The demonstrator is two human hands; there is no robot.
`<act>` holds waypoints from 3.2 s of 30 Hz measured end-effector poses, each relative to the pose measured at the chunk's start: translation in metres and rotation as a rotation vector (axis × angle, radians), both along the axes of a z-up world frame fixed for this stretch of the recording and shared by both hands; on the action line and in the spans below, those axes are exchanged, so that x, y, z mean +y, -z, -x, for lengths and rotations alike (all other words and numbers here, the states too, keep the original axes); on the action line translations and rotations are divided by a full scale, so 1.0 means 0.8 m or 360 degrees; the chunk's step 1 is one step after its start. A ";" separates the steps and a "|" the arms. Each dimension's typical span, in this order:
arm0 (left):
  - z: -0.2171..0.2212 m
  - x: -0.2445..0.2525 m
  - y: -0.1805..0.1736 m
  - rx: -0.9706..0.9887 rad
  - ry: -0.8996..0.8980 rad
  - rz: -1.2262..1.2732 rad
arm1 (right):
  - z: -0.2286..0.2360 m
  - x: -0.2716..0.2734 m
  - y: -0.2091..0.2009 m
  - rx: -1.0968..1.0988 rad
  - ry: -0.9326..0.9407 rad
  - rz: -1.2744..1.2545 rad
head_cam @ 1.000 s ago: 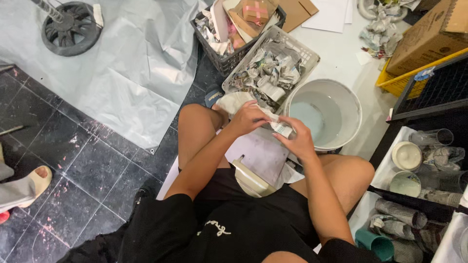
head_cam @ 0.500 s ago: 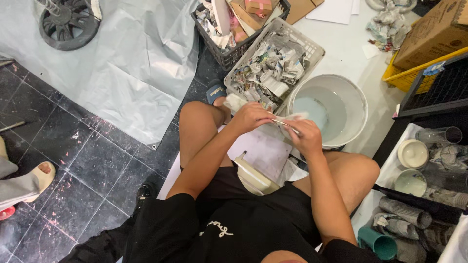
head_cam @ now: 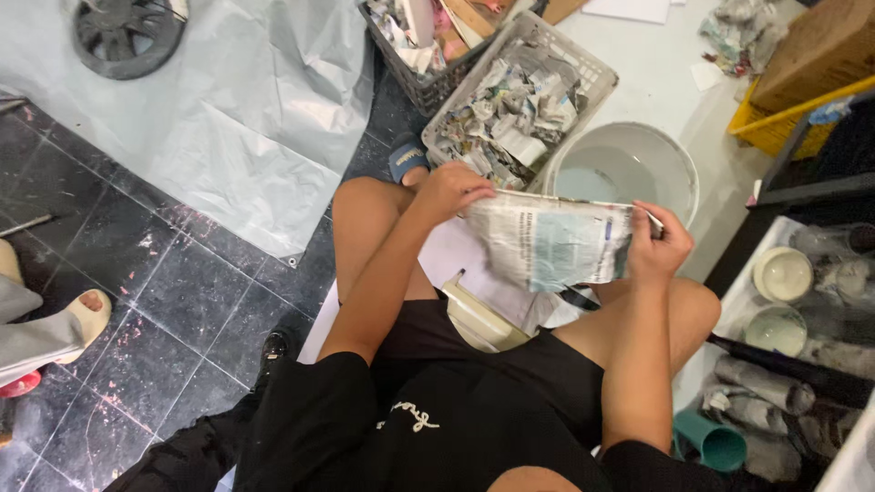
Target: The person sits on a small stool and wraps individual ceramic cups and bowls with newspaper. They unfold a sheet of newspaper, place a ceramic item on it, and fold the paper around the item to create a protective bundle. The wrapped items are placed on a nearby shelf.
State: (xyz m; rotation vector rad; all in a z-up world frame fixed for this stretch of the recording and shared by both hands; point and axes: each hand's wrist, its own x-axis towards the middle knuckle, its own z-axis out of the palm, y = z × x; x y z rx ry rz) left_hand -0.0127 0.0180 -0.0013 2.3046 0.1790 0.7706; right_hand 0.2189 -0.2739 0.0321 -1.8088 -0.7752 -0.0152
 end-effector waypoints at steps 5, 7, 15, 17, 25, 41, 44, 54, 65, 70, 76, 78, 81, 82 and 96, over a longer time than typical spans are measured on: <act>0.010 0.000 -0.056 -0.0007 0.0024 -0.0068 | 0.021 -0.001 -0.008 0.0035 0.0199 0.0219; 0.008 -0.019 -0.072 -0.0088 0.0146 -0.0153 | 0.046 0.013 -0.007 -0.0026 -0.0129 0.0162; -0.025 -0.072 -0.034 0.0135 0.0457 0.0053 | 0.081 0.047 0.000 -0.0134 -0.0609 0.0274; -0.022 -0.064 -0.019 0.0134 0.0384 -0.0013 | 0.070 0.036 0.006 -0.0190 -0.0515 0.0196; 0.006 -0.009 -0.029 0.0051 0.0060 -0.0049 | -0.007 -0.016 0.029 0.0370 -0.0010 -0.0134; -0.003 -0.052 -0.013 0.0296 0.0608 0.0200 | 0.074 0.036 -0.023 0.0036 -0.0683 0.0271; 0.004 -0.039 -0.007 0.0408 0.0514 0.0411 | 0.078 0.041 -0.059 0.0193 -0.0802 0.0485; 0.034 -0.008 -0.009 0.0357 0.0101 0.0612 | 0.075 0.055 -0.030 0.0542 -0.0763 0.0707; 0.005 -0.015 0.020 0.0276 0.0250 0.1446 | 0.036 0.044 0.045 0.0693 -0.0158 -0.0376; -0.011 -0.041 0.040 0.0033 -0.0068 0.1543 | 0.037 0.044 0.077 0.1610 -0.0755 -0.0712; -0.022 -0.044 0.042 -0.0111 -0.0459 0.1008 | 0.043 0.060 0.105 0.1136 -0.0713 -0.0211; -0.020 -0.044 0.035 -0.0102 -0.0443 0.1023 | 0.047 0.059 0.105 0.1144 -0.0675 -0.0239; -0.012 -0.043 0.023 0.0023 -0.0181 0.1322 | 0.048 0.062 0.111 0.1269 -0.0739 -0.0458; -0.014 -0.046 0.022 -0.0008 -0.0200 0.1278 | 0.050 0.060 0.115 0.1324 -0.0712 -0.0459; -0.007 -0.052 0.010 0.0385 -0.0117 0.1419 | 0.063 0.061 0.053 0.1186 -0.0034 -0.0476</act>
